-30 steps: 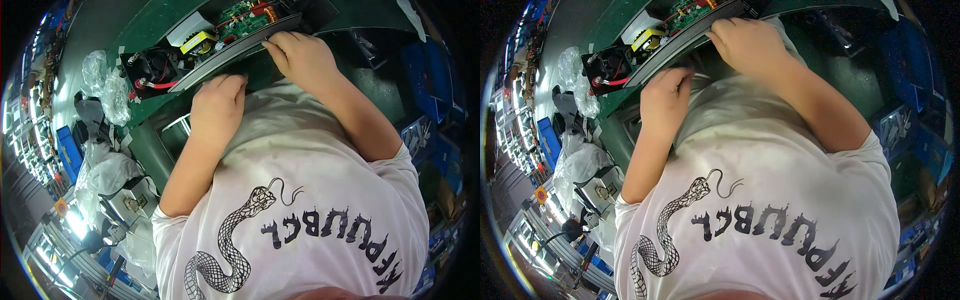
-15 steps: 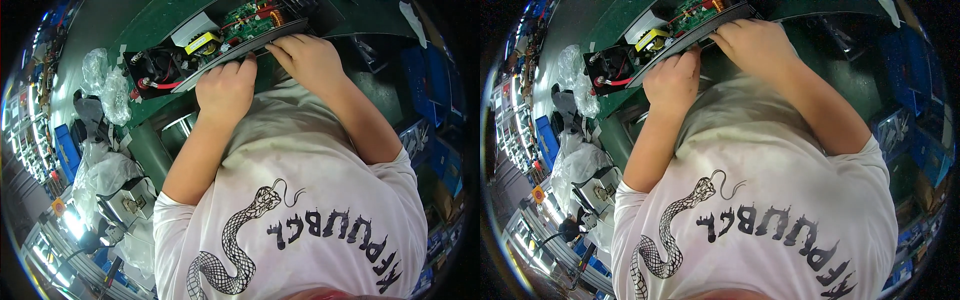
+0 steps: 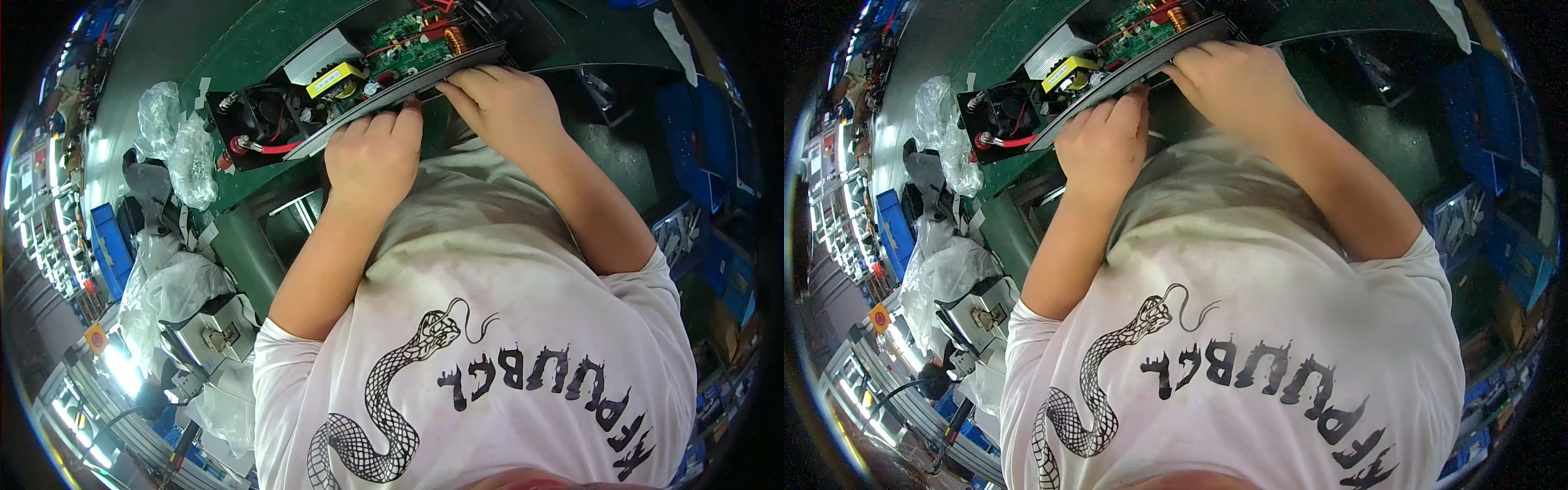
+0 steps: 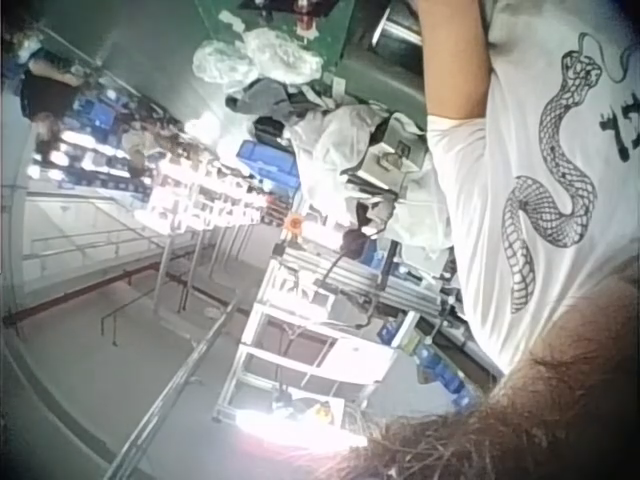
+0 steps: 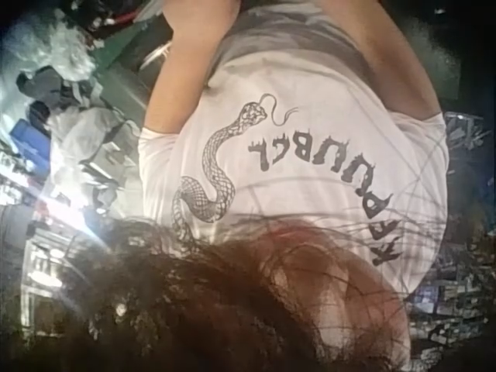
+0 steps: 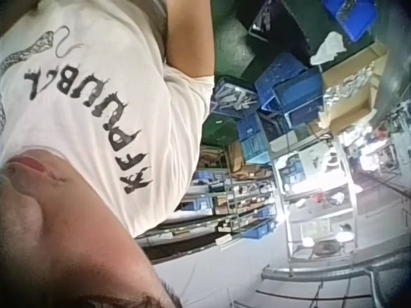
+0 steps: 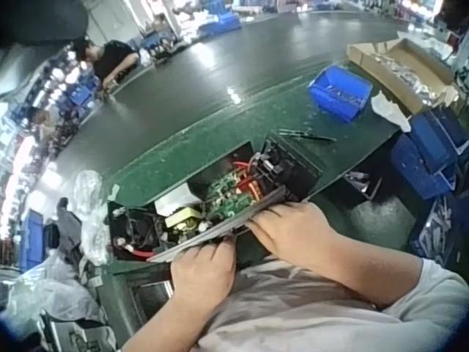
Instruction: Assembling electronic components into a housing and cleaning the surface.
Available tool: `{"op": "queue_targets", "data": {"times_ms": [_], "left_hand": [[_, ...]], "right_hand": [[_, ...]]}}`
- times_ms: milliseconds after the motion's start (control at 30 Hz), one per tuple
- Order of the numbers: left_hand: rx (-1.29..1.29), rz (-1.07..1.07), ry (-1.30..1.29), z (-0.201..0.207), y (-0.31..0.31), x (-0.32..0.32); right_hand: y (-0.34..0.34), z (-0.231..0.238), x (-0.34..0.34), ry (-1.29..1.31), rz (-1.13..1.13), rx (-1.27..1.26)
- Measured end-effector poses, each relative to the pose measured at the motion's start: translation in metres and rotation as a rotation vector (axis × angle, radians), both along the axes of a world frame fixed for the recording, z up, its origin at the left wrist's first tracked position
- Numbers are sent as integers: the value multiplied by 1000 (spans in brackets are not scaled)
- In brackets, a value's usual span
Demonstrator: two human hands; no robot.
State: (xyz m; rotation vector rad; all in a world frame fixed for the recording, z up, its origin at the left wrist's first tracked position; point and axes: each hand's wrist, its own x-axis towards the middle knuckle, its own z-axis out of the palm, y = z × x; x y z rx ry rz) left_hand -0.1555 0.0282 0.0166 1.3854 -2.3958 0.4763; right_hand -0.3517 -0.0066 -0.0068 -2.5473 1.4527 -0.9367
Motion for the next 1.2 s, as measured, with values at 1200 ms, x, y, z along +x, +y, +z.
{"op": "queue_targets", "data": {"times_ms": [1200], "left_hand": [[48, 39, 266, 20, -10, 4]], "right_hand": [[-17, 45, -12, 96, 144, -94]]}}
